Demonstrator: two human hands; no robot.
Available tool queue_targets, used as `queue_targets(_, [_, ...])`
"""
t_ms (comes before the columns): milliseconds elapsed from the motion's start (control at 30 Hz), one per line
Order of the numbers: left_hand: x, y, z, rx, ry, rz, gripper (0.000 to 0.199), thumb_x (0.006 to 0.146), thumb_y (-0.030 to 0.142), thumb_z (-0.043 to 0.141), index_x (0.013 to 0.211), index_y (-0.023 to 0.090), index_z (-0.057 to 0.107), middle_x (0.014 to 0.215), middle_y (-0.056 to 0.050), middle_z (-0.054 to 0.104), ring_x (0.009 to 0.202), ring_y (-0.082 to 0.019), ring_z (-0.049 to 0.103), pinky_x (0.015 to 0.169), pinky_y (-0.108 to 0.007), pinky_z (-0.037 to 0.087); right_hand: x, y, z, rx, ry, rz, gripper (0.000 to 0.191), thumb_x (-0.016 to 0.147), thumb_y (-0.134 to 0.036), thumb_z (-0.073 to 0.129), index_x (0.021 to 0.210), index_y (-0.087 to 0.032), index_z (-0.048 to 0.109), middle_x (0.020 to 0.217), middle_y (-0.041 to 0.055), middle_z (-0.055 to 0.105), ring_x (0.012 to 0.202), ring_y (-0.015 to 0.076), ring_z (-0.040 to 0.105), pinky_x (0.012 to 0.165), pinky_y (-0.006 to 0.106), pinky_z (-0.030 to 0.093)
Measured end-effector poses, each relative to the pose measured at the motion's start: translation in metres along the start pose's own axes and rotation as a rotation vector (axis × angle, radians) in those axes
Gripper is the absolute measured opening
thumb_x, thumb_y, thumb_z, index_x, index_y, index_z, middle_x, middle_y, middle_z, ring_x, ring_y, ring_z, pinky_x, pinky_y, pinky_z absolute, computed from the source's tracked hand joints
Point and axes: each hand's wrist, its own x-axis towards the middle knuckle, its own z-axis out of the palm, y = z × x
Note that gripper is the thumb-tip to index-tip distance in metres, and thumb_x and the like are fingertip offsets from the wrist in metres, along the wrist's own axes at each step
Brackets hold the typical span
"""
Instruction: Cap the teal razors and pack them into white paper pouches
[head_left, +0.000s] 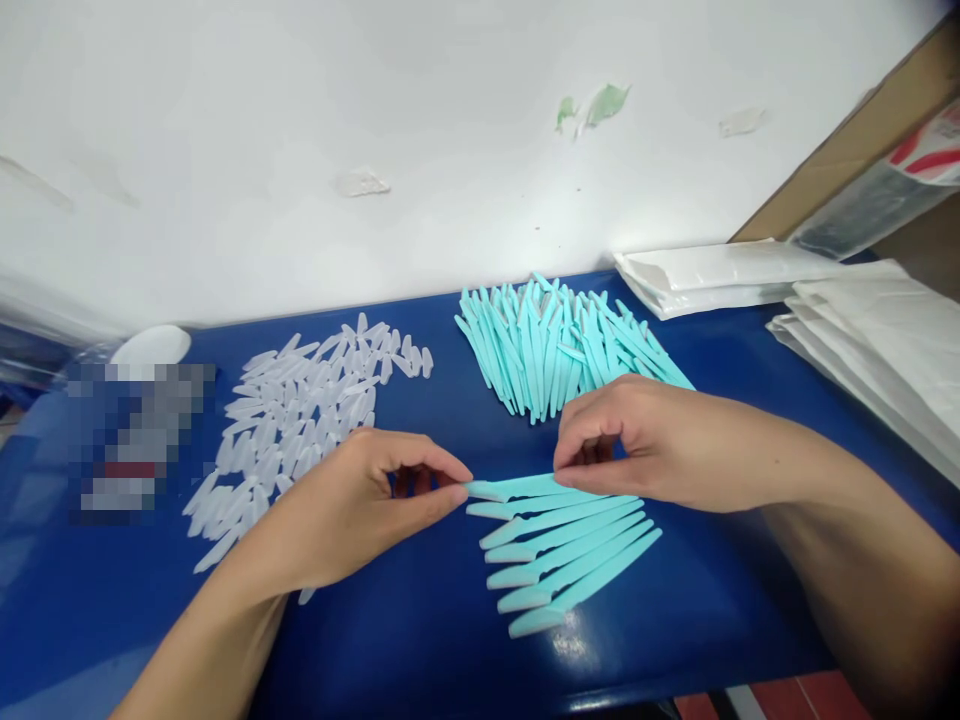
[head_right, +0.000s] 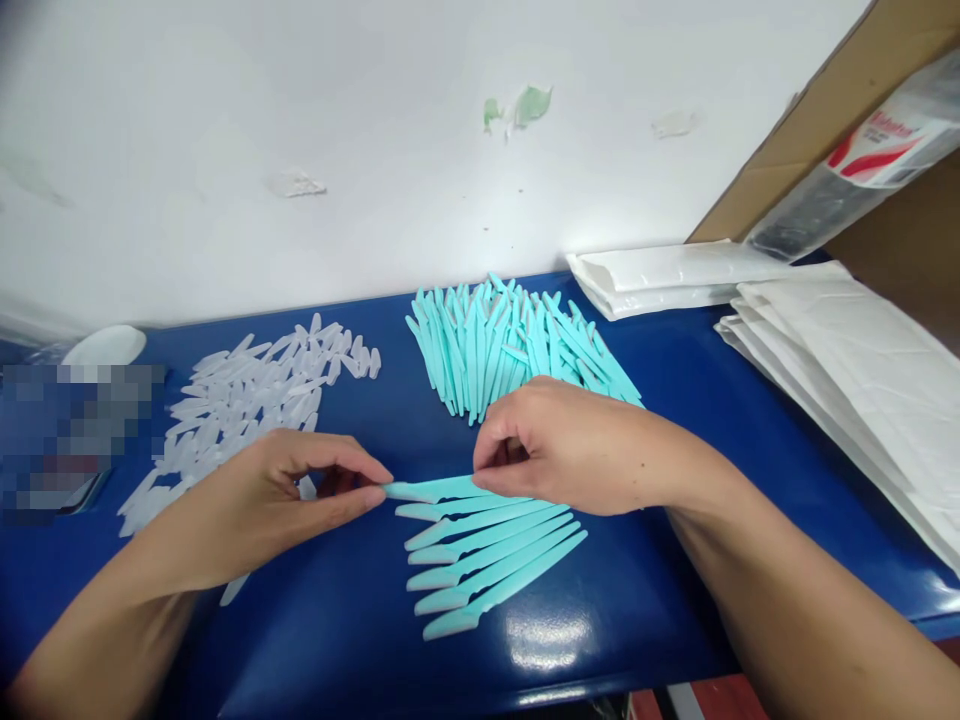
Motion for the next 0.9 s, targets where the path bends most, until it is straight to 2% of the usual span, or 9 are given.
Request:
queue_targets(233, [-0.001, 0.008, 0.009, 0.126, -0.106, 0.006, 0.016, 0.097, 0.037, 0.070, 0.089, 0.029, 0.082, 0.080, 0.004, 0.073, 0.065, -0.012, 0.059, 0.058, -0.023, 0.042, 0.003, -0.004, 0.004, -0.064, -0.088, -0.046, 0.019, 0.094, -0.026, 0.067, 0.084, -0.021, 0.082, 0.080, 0.0025, 0.075, 0.066, 0.0141, 0.062, 0.062, 0.029, 0.036])
queue_targets(433, [0.000, 0.006, 0.013, 0.154, -0.123, 0.031, 0.016, 0.098, 0.032, 0.067, 0.089, 0.027, 0.080, 0.077, 0.004, 0.070, 0.063, -0.011, 0.057, 0.057, -0.024, 0.040, 0.007, 0.001, 0.011, -0.094, -0.075, -0.046, 0.019, 0.092, -0.025, 0.068, 0.079, -0.020, 0.082, 0.079, 0.0040, 0.072, 0.067, 0.0139, 0.059, 0.063, 0.030, 0.034])
queue_targets(533, [0.002, 0.005, 0.012, 0.135, -0.089, 0.039, 0.017, 0.099, 0.033, 0.067, 0.090, 0.027, 0.080, 0.077, 0.004, 0.070, 0.063, -0.011, 0.056, 0.057, -0.024, 0.040, 0.008, 0.002, 0.010, -0.131, -0.053, -0.037, 0.021, 0.094, -0.027, 0.067, 0.079, -0.021, 0.080, 0.079, 0.0041, 0.072, 0.067, 0.0148, 0.059, 0.063, 0.030, 0.035])
queue_targets(700, [0.007, -0.004, 0.011, 0.166, 0.067, 0.078, 0.017, 0.102, 0.036, 0.066, 0.096, 0.029, 0.080, 0.085, 0.005, 0.071, 0.067, -0.011, 0.056, 0.061, -0.024, 0.041, 0.009, 0.000, 0.008, -0.231, 0.045, 0.006, 0.028, 0.099, -0.029, 0.059, 0.077, -0.022, 0.074, 0.081, 0.0015, 0.071, 0.070, 0.0148, 0.057, 0.065, 0.031, 0.037])
queue_targets(900, [0.012, -0.011, 0.017, 0.234, 0.083, 0.129, 0.015, 0.103, 0.031, 0.064, 0.098, 0.029, 0.078, 0.092, 0.005, 0.072, 0.069, -0.010, 0.058, 0.064, -0.024, 0.042, 0.011, 0.000, 0.012, -0.312, 0.072, 0.039, 0.035, 0.097, -0.025, 0.057, 0.063, -0.020, 0.057, 0.065, -0.0021, 0.061, 0.061, 0.0126, 0.046, 0.061, 0.031, 0.032])
